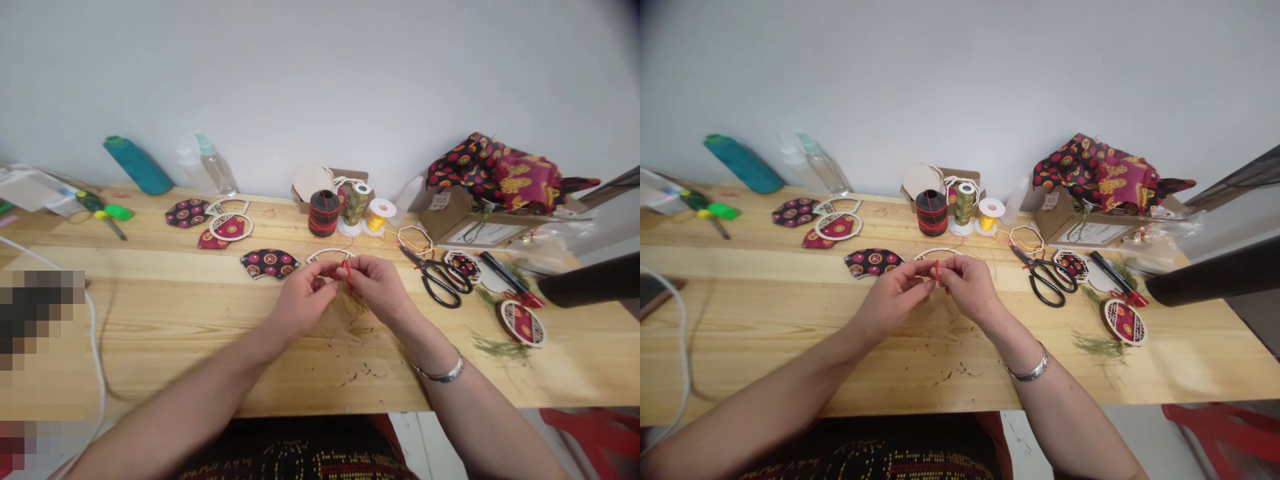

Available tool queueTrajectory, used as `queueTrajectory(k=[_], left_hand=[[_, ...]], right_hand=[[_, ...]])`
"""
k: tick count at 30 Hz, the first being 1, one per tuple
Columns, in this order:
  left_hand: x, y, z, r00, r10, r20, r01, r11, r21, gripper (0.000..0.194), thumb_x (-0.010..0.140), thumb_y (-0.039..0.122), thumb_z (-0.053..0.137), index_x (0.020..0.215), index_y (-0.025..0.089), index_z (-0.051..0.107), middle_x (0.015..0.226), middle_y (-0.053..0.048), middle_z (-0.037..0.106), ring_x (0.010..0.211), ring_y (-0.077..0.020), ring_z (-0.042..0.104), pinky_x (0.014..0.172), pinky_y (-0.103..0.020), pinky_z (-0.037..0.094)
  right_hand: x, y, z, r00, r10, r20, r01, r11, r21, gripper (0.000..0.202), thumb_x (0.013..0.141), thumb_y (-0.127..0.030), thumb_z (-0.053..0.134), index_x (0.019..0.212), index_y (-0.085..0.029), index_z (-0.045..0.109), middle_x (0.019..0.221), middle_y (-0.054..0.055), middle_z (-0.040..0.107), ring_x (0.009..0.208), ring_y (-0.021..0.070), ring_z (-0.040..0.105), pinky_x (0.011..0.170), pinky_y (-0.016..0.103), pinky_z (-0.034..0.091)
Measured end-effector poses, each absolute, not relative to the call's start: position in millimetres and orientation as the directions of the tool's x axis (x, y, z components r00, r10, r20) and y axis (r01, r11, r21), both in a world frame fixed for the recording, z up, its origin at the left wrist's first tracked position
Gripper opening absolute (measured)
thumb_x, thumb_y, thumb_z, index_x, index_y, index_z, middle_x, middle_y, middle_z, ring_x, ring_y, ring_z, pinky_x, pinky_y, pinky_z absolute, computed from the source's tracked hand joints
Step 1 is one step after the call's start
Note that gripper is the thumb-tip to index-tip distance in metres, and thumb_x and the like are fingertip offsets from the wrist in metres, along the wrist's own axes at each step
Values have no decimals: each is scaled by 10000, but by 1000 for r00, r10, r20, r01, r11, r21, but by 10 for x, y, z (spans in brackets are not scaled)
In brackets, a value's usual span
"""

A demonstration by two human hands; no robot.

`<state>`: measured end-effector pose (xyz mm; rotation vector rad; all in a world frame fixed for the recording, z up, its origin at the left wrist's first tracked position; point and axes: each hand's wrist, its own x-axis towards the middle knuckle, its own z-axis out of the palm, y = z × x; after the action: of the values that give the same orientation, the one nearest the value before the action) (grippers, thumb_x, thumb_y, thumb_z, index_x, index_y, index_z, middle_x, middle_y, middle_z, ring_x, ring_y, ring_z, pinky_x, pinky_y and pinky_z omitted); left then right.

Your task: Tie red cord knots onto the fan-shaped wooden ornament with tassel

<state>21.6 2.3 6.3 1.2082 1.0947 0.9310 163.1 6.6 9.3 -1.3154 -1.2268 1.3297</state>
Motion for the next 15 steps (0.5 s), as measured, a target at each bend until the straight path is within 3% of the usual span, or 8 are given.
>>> queueTrajectory(k=[3, 7, 10, 15], left_hand=[[222, 32, 77, 243, 962, -122, -17, 130, 991, 167, 720, 236, 650, 865, 160, 678, 768, -16, 663, 599, -103, 520, 533, -226, 369], [212, 31, 92, 242, 960, -137, -36, 150, 988, 76, 735, 234, 645, 758, 165, 669, 675, 16, 617, 544, -77, 455, 498, -211, 322], [199, 33, 78, 245, 950, -194, -73, 218, 973, 89, 727, 249, 660, 727, 161, 671, 619, 31, 569, 502, -60, 398, 464, -198, 289], [201, 51, 72, 279, 921, -273, -191, 331, 924, 138, 657, 268, 725, 701, 142, 689, 600, 17, 564, 514, -61, 422, 440, -178, 293]], right_hand=[[1639, 69, 86, -48, 992, -117, 58, -114, -992, 205, 663, -340, 689, 645, -164, 584, 509, -47, 485, 454, 68, 368, 426, 204, 293], [1648, 71, 72, -35, 993, -112, 76, -109, -991, 198, 669, -326, 692, 635, -166, 580, 505, -51, 480, 450, 67, 366, 430, 206, 304], [1648, 69, 67, -36, 992, -119, 70, -116, -991, 178, 668, -304, 686, 642, -161, 584, 528, -43, 512, 460, 64, 373, 434, 205, 294], [1644, 57, 93, -51, 987, -156, 41, -154, -987, 186, 671, -315, 679, 669, -159, 578, 541, -25, 560, 451, 61, 370, 413, 201, 262]])
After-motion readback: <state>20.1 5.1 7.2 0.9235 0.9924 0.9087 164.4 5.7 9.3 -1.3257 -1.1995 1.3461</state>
